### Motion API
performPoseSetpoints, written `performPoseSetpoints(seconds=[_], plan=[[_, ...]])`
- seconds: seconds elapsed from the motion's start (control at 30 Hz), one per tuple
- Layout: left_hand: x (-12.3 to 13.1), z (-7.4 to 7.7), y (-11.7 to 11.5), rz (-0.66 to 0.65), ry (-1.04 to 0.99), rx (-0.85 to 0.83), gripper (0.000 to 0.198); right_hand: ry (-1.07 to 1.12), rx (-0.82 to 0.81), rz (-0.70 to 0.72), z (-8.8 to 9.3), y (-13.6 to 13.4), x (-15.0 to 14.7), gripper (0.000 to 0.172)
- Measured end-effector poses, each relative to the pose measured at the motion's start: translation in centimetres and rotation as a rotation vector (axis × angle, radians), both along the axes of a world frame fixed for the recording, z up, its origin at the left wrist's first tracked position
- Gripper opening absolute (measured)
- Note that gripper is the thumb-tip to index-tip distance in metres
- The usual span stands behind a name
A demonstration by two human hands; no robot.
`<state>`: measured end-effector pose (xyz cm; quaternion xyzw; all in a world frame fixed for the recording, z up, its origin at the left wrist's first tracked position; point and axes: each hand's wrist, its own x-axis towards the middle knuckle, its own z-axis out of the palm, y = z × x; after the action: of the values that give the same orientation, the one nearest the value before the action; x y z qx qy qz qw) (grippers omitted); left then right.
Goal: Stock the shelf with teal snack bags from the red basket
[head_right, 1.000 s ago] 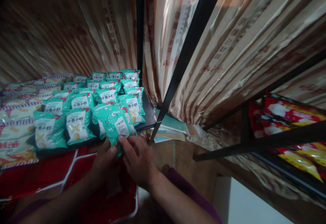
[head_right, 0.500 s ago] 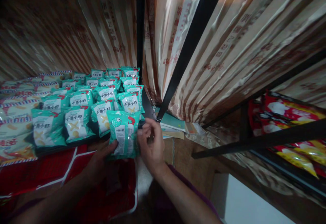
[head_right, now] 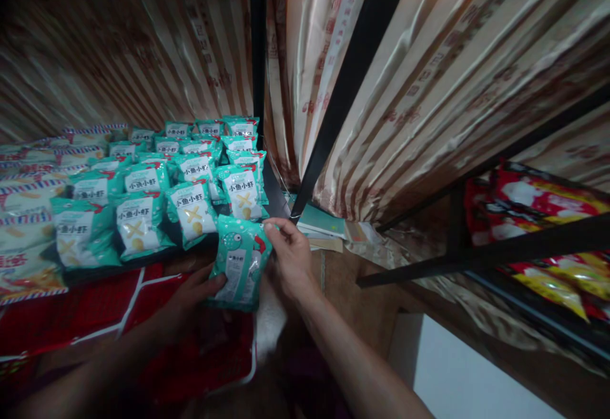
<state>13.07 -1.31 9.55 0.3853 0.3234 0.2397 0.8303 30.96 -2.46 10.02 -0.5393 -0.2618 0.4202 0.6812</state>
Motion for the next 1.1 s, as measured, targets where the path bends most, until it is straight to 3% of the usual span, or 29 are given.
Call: performPoseSetpoints(seconds=[0.37,0.6,0.87,1.1], plan=[[-0.8,-0.4,0.1,-0.070,0.033,0.136,0.056,-0.116,0.017,-0.095,-0.1,0.4,-0.6,0.026],[-0.6,-0.2,0.2,-0.084,0.057,0.129,0.054,-0.172,-0.008,-0.093,-0.3,0.4,-0.5,0.026],[0.0,0.6,0.0,0.010,-0.018,0.093,0.052,-0.228,0.076,-0.104,0.0,0.3,-0.3,0.035],[0.2,0.6,0.8,0.158,-0.069,0.018,0.026,-0.274,0.154,0.010,-0.4,-0.5,-0.5,0.033]])
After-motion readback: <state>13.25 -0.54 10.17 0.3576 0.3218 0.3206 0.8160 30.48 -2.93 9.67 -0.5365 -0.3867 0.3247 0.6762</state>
